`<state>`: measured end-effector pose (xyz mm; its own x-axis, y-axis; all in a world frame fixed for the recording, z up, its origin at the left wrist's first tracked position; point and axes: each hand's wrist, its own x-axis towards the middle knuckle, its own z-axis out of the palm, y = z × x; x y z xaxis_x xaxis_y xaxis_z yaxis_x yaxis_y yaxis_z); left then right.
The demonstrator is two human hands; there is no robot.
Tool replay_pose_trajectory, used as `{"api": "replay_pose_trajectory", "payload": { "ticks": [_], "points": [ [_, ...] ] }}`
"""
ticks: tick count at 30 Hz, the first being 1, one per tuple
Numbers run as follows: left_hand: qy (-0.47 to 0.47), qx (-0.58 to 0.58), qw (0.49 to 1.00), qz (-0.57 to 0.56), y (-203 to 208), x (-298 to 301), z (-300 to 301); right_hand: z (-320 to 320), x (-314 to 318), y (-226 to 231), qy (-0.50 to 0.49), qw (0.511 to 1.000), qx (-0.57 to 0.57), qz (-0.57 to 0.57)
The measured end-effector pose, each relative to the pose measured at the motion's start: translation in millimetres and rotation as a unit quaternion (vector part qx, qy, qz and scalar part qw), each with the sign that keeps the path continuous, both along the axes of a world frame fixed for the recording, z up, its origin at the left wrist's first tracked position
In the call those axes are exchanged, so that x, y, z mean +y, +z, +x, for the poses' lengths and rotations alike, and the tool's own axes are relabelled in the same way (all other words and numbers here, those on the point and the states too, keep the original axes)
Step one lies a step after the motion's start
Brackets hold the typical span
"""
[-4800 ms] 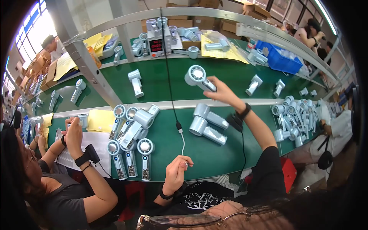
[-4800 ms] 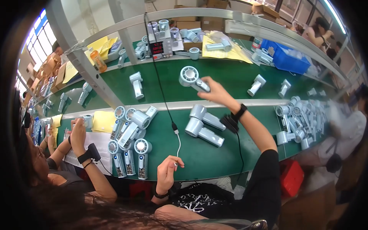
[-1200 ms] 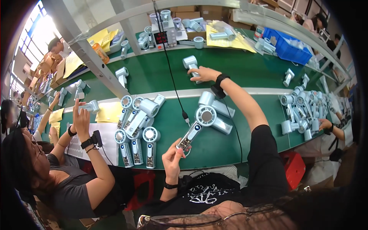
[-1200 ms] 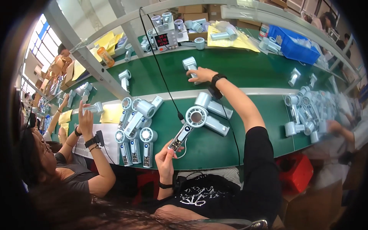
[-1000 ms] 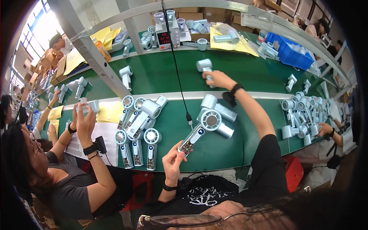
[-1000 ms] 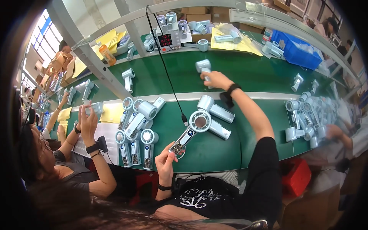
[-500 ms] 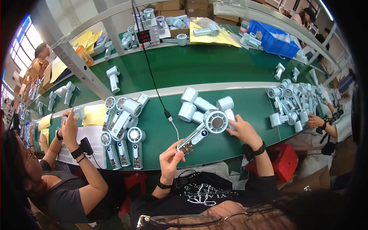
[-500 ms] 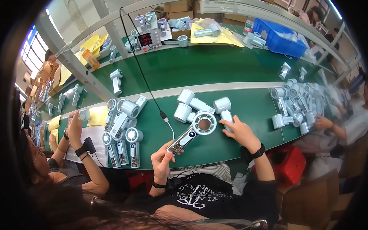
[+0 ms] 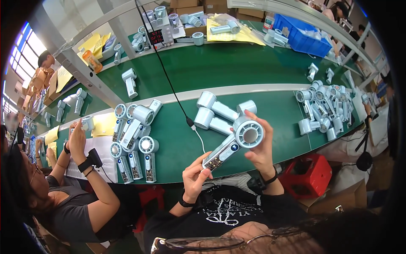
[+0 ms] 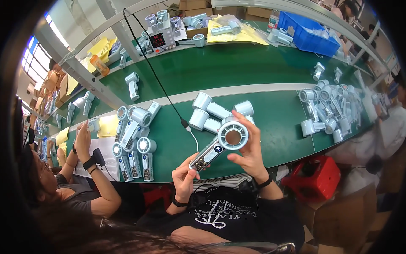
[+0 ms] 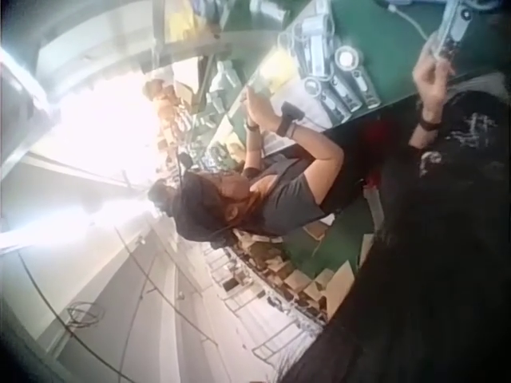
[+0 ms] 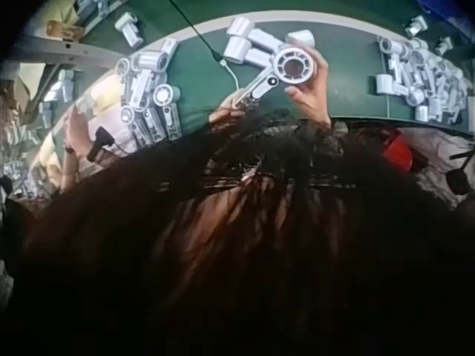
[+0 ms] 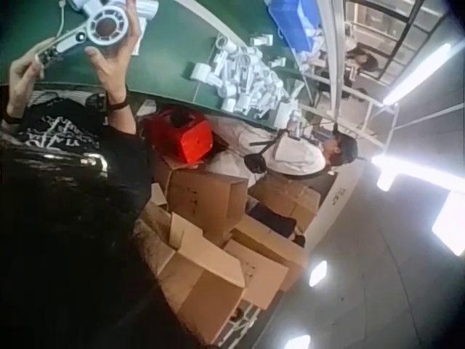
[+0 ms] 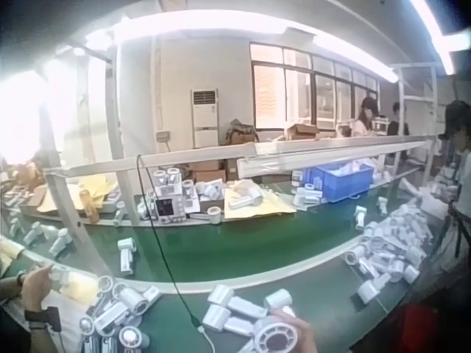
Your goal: The person tests handheld fans by plugging a power cable into each fan, pressing the power button, and rotating the fan. After checking the fan, the person unplugs the cable and places the fan onto the table, repeating the process with several more fans.
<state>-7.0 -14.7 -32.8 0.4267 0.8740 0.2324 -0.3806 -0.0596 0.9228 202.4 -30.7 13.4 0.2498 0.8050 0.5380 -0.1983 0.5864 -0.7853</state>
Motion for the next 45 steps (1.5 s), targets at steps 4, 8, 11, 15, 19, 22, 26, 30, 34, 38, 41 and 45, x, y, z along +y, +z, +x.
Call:
{"api": "replay_pose_trajectory", "payload": {
  "ticks": [4,8,11,15,19,22,26,30,34,38,41,45],
  "points": [
    [0.006,0.065,0.996,0.054,11,-2,-1,-2,5,-4,-0.009,0.999,-0.026,-0.029],
    [0.004,0.140,0.980,0.140,19,1,-1,5,7,-4,-0.004,0.998,-0.036,-0.042],
    [-0.018,0.157,0.981,0.115,21,4,-3,16,3,3,-0.014,0.996,-0.069,-0.056],
    [-0.047,0.154,0.978,0.132,14,13,-16,33,-1,18,-0.091,0.907,-0.408,-0.055],
    [-0.066,0.153,0.984,0.069,12,11,-16,35,1,8,-0.027,0.932,-0.362,-0.012],
    [-0.062,0.154,0.982,0.084,8,12,-14,30,3,7,-0.040,0.943,-0.329,0.039],
    [-0.064,0.158,0.981,0.091,9,12,-14,31,1,-4,-0.051,0.943,-0.324,0.059],
    [-0.075,0.158,0.982,0.071,9,10,-14,33,-2,-8,-0.053,0.948,-0.312,0.027],
    [-0.087,0.156,0.981,0.078,11,9,-14,35,-5,-9,-0.042,0.952,-0.302,-0.015],
    [-0.107,0.140,0.979,0.108,9,11,-16,39,-6,-10,-0.006,0.953,-0.301,-0.027],
    [-0.143,0.131,0.977,0.093,17,8,-14,45,-4,-8,0.019,0.959,-0.282,-0.030],
    [-0.217,0.137,0.964,0.068,25,6,-10,59,6,1,0.064,0.953,-0.295,-0.039]
  ]
}}
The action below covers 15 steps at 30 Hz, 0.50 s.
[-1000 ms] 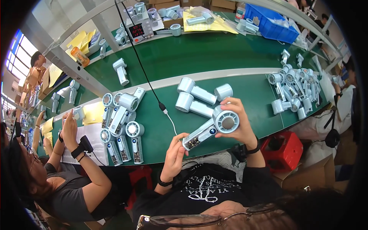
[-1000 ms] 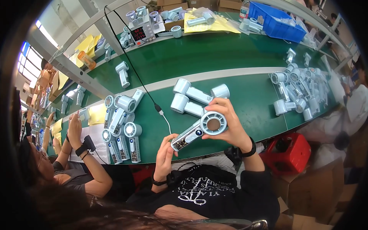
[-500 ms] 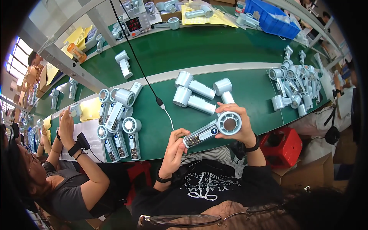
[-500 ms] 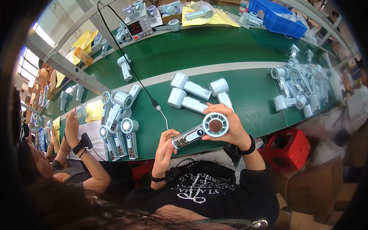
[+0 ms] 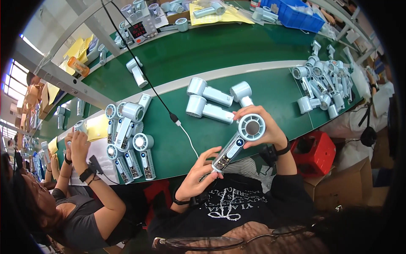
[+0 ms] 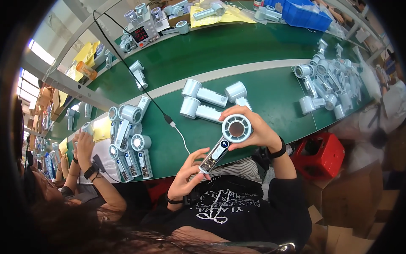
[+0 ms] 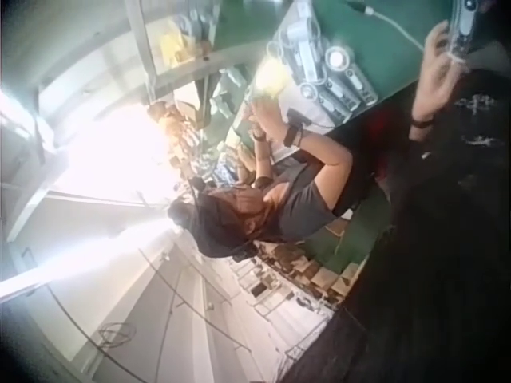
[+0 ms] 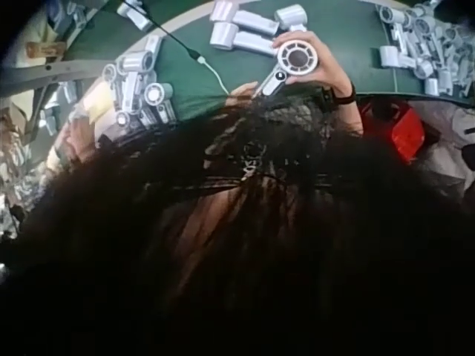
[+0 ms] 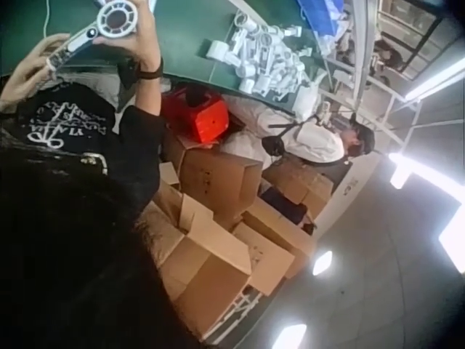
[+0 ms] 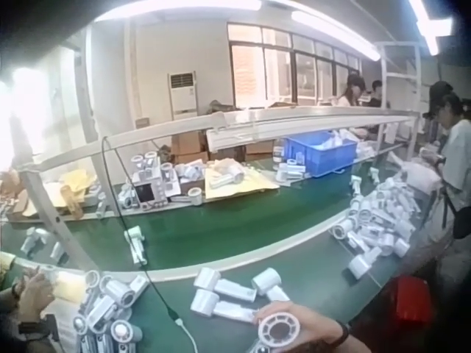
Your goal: The person tests handheld fans by plugging a power cable into each fan, pressing the power button, and rotating the fan. After checking the fan, the person unplugs the cable and places the fan onto the table, repeating the process with several more fans.
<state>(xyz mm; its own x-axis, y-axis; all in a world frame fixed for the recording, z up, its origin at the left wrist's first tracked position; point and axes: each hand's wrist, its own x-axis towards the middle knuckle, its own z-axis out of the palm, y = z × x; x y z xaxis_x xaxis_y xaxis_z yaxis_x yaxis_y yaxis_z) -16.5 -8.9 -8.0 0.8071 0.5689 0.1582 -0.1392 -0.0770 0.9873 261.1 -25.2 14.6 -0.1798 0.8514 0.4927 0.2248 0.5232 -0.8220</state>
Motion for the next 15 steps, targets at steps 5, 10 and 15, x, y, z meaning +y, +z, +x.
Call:
{"api": "replay_pose_trajectory", "payload": {
  "ticks": [5,10,15],
  "points": [
    [-0.060,0.016,0.998,-0.029,-5,-2,3,8,6,6,0.041,0.998,-0.040,-0.007],
    [-0.067,0.033,0.992,-0.106,-8,-6,7,5,10,1,0.053,0.998,-0.034,-0.015],
    [-0.081,0.017,0.994,-0.078,-8,-5,12,-15,16,-17,0.052,0.979,0.194,-0.019]
  ]
}}
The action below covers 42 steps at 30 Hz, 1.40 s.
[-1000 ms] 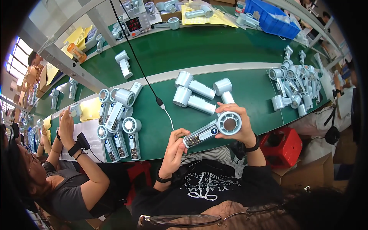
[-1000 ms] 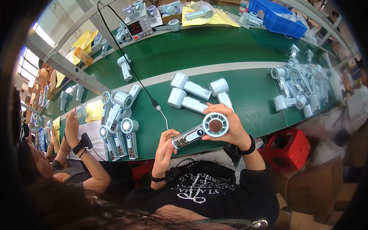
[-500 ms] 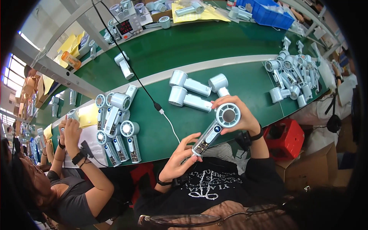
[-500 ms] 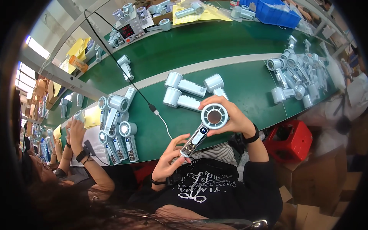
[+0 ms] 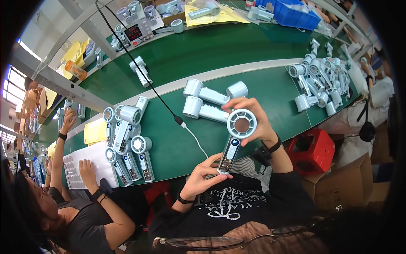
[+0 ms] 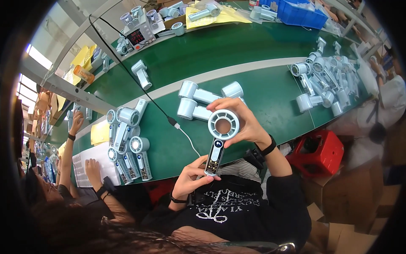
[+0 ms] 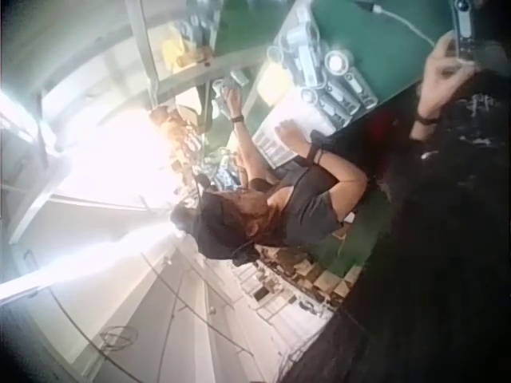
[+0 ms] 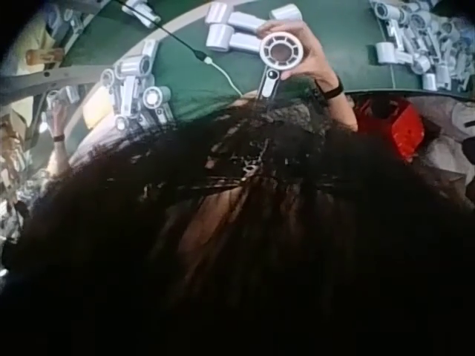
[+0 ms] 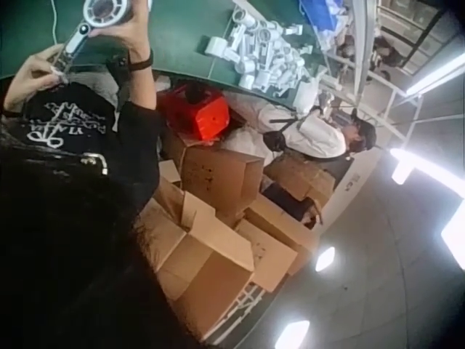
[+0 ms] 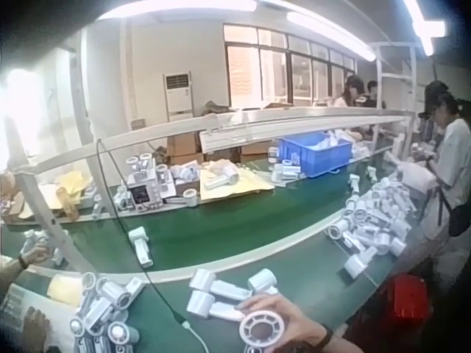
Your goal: The person tests handheld fans by plugging a power cable into each fan, pressing the power button, and rotating the fan. After checking the fan, the person unplugs the cable and places the fan onto the table, repeating the process with several more fans.
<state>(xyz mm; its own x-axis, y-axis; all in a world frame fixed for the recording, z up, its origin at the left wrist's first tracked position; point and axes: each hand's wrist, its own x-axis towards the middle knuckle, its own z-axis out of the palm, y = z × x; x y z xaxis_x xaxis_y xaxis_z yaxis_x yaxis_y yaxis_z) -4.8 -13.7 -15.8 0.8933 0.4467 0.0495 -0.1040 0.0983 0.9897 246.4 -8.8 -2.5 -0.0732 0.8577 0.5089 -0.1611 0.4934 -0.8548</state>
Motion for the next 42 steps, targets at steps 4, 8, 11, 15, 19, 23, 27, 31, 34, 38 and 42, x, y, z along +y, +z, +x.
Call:
{"api": "replay_pose_trajectory", "payload": {
  "ticks": [4,8,11,15,19,23,27,31,34,38,42],
  "points": [
    [0.029,-0.009,0.999,-0.025,-3,-1,6,-14,6,-5,-0.019,0.998,0.058,0.011],
    [0.054,-0.032,0.997,-0.036,-8,3,3,-20,16,2,0.024,0.995,0.090,-0.033],
    [0.146,-0.063,0.987,-0.014,-13,3,-4,-14,45,18,0.081,0.996,0.032,-0.021],
    [0.212,-0.064,0.975,0.039,-19,11,-21,2,116,57,0.100,0.939,-0.296,0.142],
    [0.269,-0.074,0.960,0.038,-29,20,-34,-34,227,48,-0.011,0.781,-0.621,-0.070],
    [0.313,-0.068,0.947,0.007,-22,21,-40,-73,313,-5,0.050,0.779,-0.608,-0.144],
    [0.322,-0.069,0.944,-0.017,-23,21,-45,-80,324,-22,0.013,0.795,-0.579,-0.178],
    [0.301,-0.072,0.951,0.002,-24,25,-49,-15,281,-11,-0.032,0.814,-0.575,-0.080],
    [0.265,-0.085,0.960,0.002,-15,27,-45,52,173,20,-0.142,0.786,-0.599,-0.045],
    [0.229,-0.094,0.969,-0.020,-18,25,-36,104,49,11,-0.215,0.771,-0.534,-0.273],
    [0.184,-0.104,0.977,-0.029,-16,21,-26,95,-19,3,-0.218,0.746,-0.529,-0.339]
  ]
}}
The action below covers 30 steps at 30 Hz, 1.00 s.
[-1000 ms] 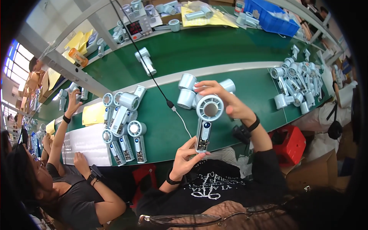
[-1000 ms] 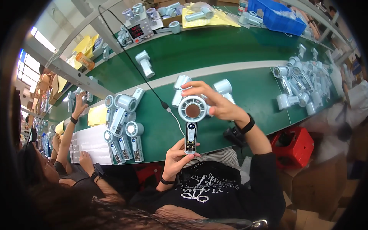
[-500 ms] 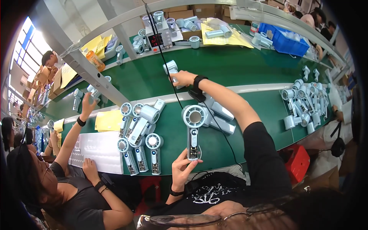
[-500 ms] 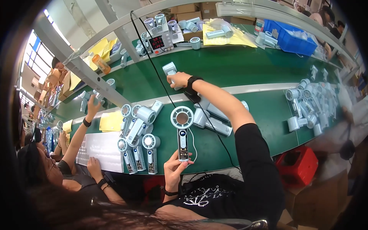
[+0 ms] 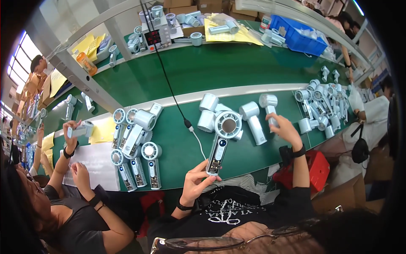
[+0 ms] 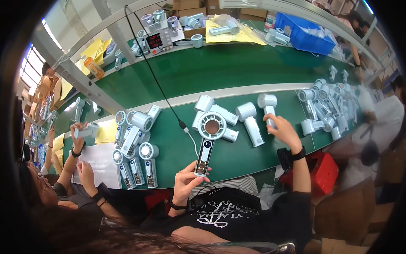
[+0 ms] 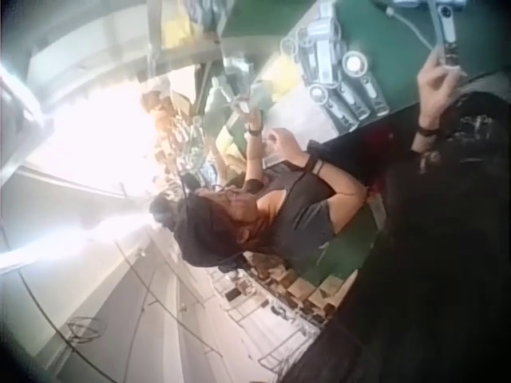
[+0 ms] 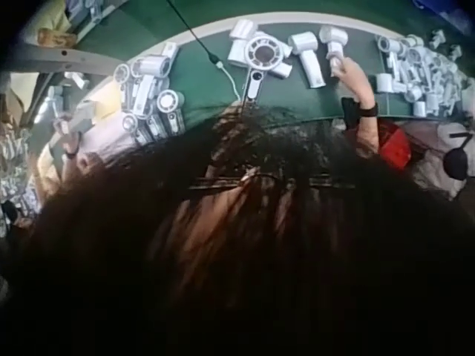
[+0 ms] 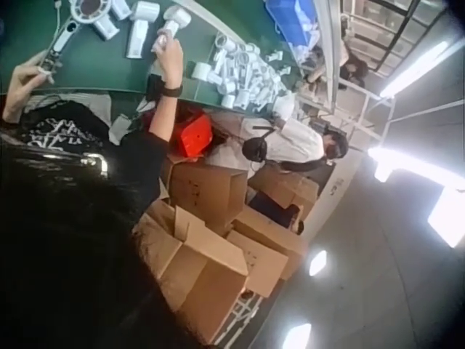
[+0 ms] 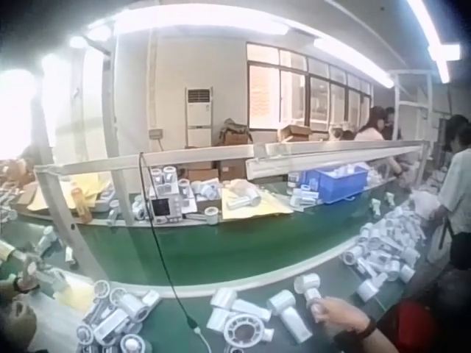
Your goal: The person tests handheld fans by plugging a power cable into each fan, pressing the power button, and rotating the fan. After checking the fan, the person unplugs the cable and places the fan onto the table, repeating the process with several more fans.
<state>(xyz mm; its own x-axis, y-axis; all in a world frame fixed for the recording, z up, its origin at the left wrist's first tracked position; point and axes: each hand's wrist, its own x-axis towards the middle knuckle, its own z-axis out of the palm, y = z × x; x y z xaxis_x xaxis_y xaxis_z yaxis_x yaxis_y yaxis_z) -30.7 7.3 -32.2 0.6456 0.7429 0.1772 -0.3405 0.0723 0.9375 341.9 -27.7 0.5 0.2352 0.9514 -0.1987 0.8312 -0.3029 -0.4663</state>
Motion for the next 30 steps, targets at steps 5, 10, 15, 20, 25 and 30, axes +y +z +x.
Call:
{"api": "replay_pose_trajectory", "payload": {
  "ticks": [5,10,15,20,25,30],
  "points": [
    [-0.071,-0.003,0.997,0.016,8,-1,2,-46,-21,25,-0.023,0.955,-0.177,0.237],
    [-0.153,0.016,0.986,0.071,12,7,0,-74,-5,37,0.269,0.847,0.232,0.397],
    [-0.144,0.049,0.984,0.094,25,1,-4,-88,-17,39,0.356,0.808,0.278,0.379],
    [-0.008,0.072,0.994,0.087,19,14,-20,-22,-75,23,0.055,0.575,0.624,0.527],
    [0.076,0.098,0.986,0.111,11,6,-8,-68,-68,74,0.079,0.830,-0.146,0.532],
    [0.083,0.076,0.988,0.108,5,12,3,-57,-47,41,0.080,0.554,0.665,0.495]
  ]
}}
